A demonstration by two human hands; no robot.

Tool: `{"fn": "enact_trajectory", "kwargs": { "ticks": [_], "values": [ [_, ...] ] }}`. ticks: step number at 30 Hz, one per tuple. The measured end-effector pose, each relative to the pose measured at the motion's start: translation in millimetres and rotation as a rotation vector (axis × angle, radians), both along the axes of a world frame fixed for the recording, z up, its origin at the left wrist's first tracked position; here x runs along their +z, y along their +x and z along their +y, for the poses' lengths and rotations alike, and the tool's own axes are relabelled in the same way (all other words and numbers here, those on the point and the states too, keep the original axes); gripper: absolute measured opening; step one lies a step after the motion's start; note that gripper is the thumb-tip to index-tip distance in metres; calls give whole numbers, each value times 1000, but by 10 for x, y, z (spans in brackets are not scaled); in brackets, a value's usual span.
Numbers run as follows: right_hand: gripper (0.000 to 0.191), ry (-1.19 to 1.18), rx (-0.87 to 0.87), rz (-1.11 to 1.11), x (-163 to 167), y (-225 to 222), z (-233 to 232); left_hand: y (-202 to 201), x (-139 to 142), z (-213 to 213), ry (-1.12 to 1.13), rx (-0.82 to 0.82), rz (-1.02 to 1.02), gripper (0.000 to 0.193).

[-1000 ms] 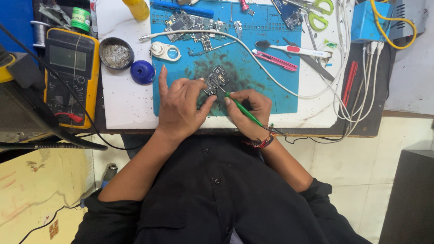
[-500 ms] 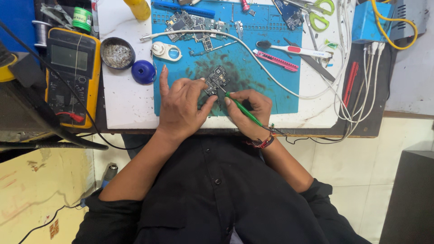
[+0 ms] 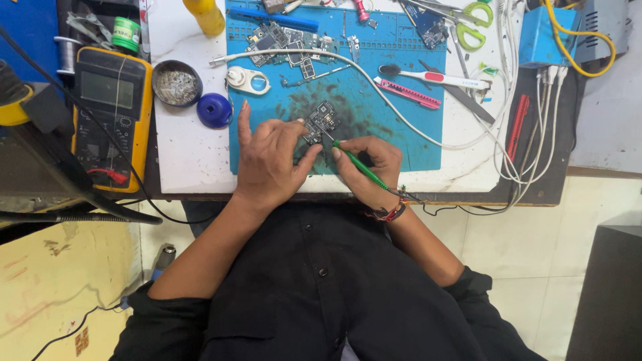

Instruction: The person uses a green-handled screwdriver to adjust components on a small circuit board, then switches to a soldering iron to apply solder to specific points. The person holds the board steady with one hand while manipulating tools with the other.

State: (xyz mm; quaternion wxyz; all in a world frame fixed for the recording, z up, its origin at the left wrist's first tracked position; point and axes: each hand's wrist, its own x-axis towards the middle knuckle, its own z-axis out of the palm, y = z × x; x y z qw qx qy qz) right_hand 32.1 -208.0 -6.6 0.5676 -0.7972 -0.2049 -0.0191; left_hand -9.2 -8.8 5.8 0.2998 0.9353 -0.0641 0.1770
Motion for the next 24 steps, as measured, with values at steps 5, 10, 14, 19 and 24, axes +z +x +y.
{"fn": "enact_trajectory", "kwargs": {
  "ticks": [5, 10, 14, 19, 24],
  "values": [
    [10, 30, -50, 121, 5, -20, 1, 6, -2, -8, 2, 6, 0, 40],
    [12, -30, -21, -14, 5, -2, 7, 14, -2, -2, 6, 5, -20, 38],
    [11, 57, -56, 133, 1, -1, 23, 24, -12, 4, 2, 5, -16, 39],
    [12, -15, -34, -17, 13, 5, 16, 9, -15, -2, -6, 0, -11, 40],
    [11, 12, -23, 22, 17, -1, 18, 1, -18, -1, -4, -3, -9, 41]
  ]
}}
